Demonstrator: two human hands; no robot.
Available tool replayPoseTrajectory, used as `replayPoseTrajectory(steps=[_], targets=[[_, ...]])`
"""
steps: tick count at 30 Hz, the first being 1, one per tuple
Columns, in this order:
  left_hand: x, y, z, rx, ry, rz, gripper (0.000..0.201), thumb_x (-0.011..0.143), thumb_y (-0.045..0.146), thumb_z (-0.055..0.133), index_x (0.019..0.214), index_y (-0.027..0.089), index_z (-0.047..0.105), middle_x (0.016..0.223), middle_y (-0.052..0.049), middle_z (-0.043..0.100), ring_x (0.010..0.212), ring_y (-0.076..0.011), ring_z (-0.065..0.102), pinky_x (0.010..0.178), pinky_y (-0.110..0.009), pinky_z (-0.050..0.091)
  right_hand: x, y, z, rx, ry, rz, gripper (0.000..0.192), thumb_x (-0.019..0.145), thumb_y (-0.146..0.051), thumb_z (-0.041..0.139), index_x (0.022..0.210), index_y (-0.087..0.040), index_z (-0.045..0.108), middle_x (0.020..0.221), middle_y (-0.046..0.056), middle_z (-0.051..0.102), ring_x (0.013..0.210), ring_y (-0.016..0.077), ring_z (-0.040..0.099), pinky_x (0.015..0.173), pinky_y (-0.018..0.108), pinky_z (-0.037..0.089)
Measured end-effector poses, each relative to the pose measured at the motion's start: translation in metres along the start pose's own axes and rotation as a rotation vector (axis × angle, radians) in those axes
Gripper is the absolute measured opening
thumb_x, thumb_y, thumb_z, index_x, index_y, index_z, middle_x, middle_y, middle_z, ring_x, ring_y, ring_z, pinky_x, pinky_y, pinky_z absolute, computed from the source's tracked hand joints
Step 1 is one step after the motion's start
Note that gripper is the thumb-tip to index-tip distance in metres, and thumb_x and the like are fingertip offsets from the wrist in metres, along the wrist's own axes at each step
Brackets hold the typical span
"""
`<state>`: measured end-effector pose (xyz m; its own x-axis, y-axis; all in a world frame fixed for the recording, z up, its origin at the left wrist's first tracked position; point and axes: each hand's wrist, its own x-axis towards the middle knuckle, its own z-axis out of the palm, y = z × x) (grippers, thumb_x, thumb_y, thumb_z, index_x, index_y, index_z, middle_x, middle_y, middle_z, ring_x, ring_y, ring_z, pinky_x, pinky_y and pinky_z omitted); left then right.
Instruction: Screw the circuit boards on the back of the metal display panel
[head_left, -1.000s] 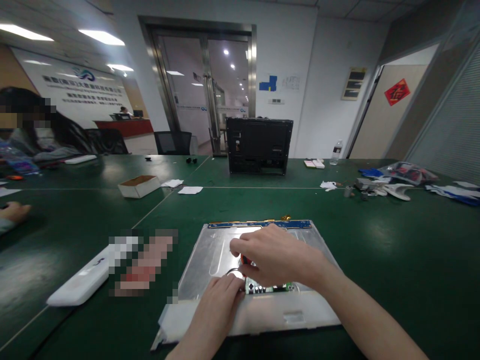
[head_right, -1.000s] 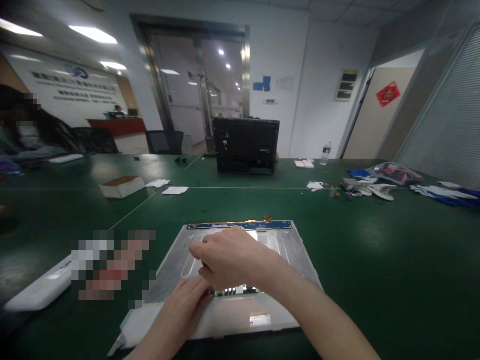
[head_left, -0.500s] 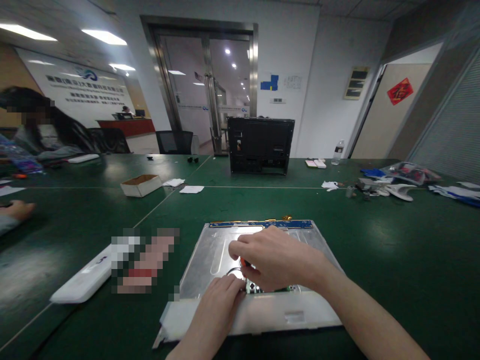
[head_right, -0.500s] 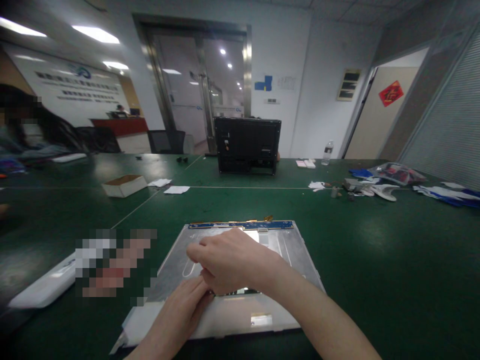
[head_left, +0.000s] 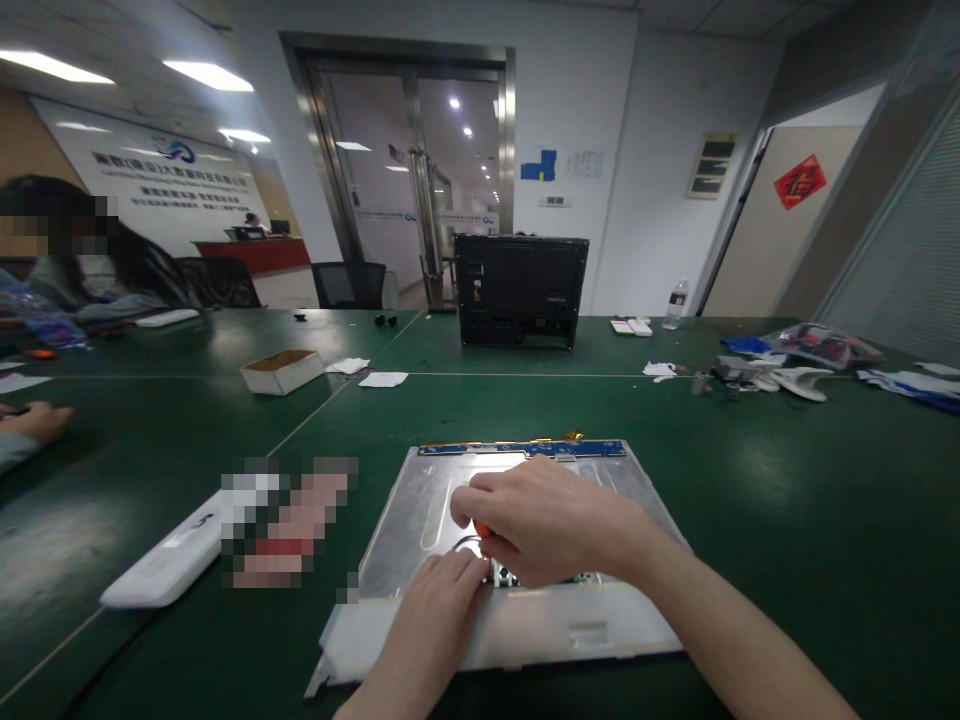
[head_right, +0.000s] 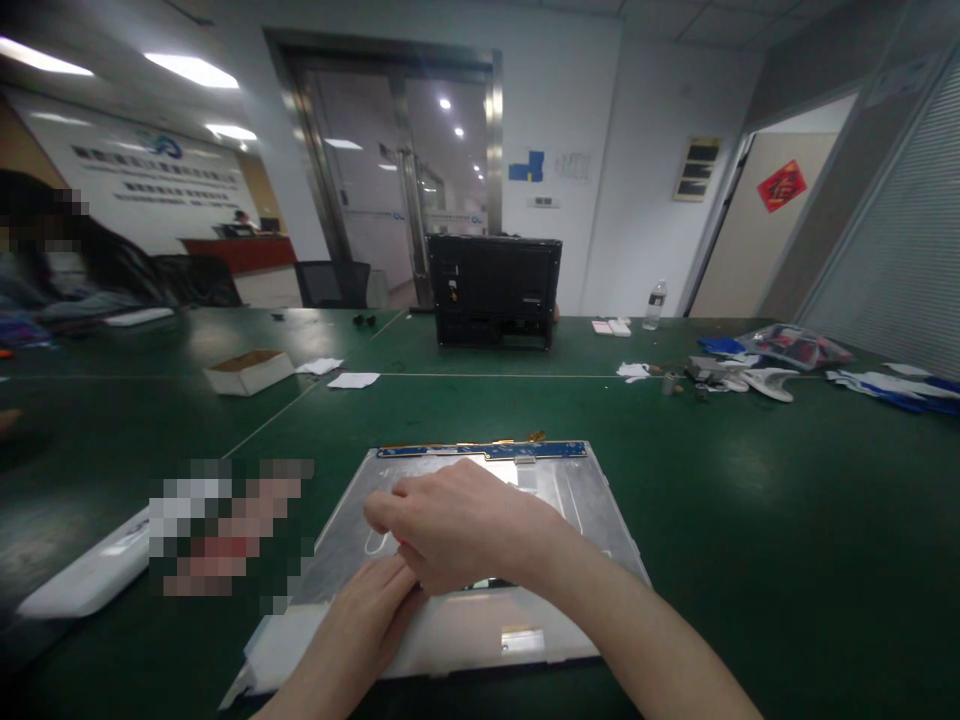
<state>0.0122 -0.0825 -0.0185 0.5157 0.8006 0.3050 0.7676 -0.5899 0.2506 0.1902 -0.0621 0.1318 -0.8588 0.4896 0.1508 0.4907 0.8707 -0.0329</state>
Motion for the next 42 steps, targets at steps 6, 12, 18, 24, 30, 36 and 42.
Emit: replayPoseTrajectory(steps=[6, 12, 18, 24, 30, 36, 42], targets=[[0.0, 0.0, 0.0, -0.021, 0.003, -0.015, 0.022, 0.084, 0.015, 0.044, 0.09, 0.021, 0.064, 0.091, -0.006, 0.068, 0.083, -0.0232, 0.063, 0.075, -0.034, 0.049, 0.001, -0.002, -0.002, -0.052, -0.026, 0.045, 0.013, 0.086, -0.021, 0.046, 0.097, -0.018, 0.051, 0.091, 0.004, 0.065, 0.069, 0.0148, 0.057, 0.048, 0.028, 0.024], [-0.003, -0.004, 0.008, -0.038, 0.057, 0.006, 0.022, 0.084, 0.013, 0.044, 0.09, 0.021, 0.063, 0.095, -0.006, 0.068, 0.084, -0.0234, 0.063, 0.076, -0.036, 0.049, 0.002, -0.003, -0.001, -0.085, -0.001, 0.057, 0.011, 0.086, -0.025, 0.05, 0.093, -0.018, 0.051, 0.085, 0.003, 0.066, 0.067, 0.0153, 0.058, 0.047, 0.028, 0.021], [-0.004, -0.006, 0.013, -0.041, 0.058, -0.023, 0.02, 0.084, 0.014, 0.045, 0.087, 0.022, 0.063, 0.091, -0.006, 0.068, 0.085, -0.023, 0.063, 0.075, -0.034, 0.048, 0.002, -0.003, -0.002, -0.095, -0.003, 0.11, 0.014, 0.086, -0.031, 0.052, 0.092, -0.018, 0.051, 0.082, 0.003, 0.068, 0.067, 0.0169, 0.061, 0.047, 0.028, 0.02], [-0.004, -0.006, 0.006, -0.032, 0.069, 0.037, 0.022, 0.083, 0.013, 0.045, 0.093, 0.022, 0.062, 0.093, -0.006, 0.068, 0.086, -0.0237, 0.064, 0.072, -0.034, 0.049, 0.001, -0.002, -0.005, -0.044, -0.023, 0.061, 0.012, 0.082, -0.025, 0.053, 0.093, -0.018, 0.051, 0.091, 0.003, 0.067, 0.073, 0.0174, 0.061, 0.049, 0.027, 0.026], [-0.005, -0.01, 0.013, -0.017, 0.076, 0.019, 0.022, 0.085, 0.015, 0.042, 0.088, 0.022, 0.063, 0.092, -0.006, 0.068, 0.083, -0.023, 0.063, 0.075, -0.034, 0.049, 0.002, -0.002, -0.004, -0.064, -0.028, 0.093, 0.012, 0.084, -0.024, 0.049, 0.095, -0.018, 0.051, 0.087, 0.004, 0.067, 0.068, 0.0163, 0.06, 0.047, 0.027, 0.022], [-0.006, -0.006, 0.009, -0.055, 0.048, 0.004, 0.021, 0.084, 0.012, 0.042, 0.087, 0.022, 0.061, 0.096, -0.007, 0.066, 0.085, -0.0232, 0.062, 0.078, -0.036, 0.048, 0.002, -0.002, -0.003, -0.088, -0.014, 0.107, 0.012, 0.086, -0.026, 0.049, 0.094, -0.019, 0.052, 0.08, 0.002, 0.067, 0.064, 0.0158, 0.059, 0.047, 0.027, 0.021], [-0.006, 0.0, 0.001, -0.094, 0.052, -0.008, 0.023, 0.088, 0.014, 0.04, 0.094, 0.021, 0.06, 0.096, -0.008, 0.066, 0.085, -0.0241, 0.062, 0.075, -0.036, 0.048, 0.001, -0.002, -0.003, -0.083, -0.012, 0.092, 0.012, 0.085, -0.025, 0.05, 0.094, -0.018, 0.053, 0.084, 0.003, 0.068, 0.066, 0.016, 0.06, 0.047, 0.028, 0.02]])
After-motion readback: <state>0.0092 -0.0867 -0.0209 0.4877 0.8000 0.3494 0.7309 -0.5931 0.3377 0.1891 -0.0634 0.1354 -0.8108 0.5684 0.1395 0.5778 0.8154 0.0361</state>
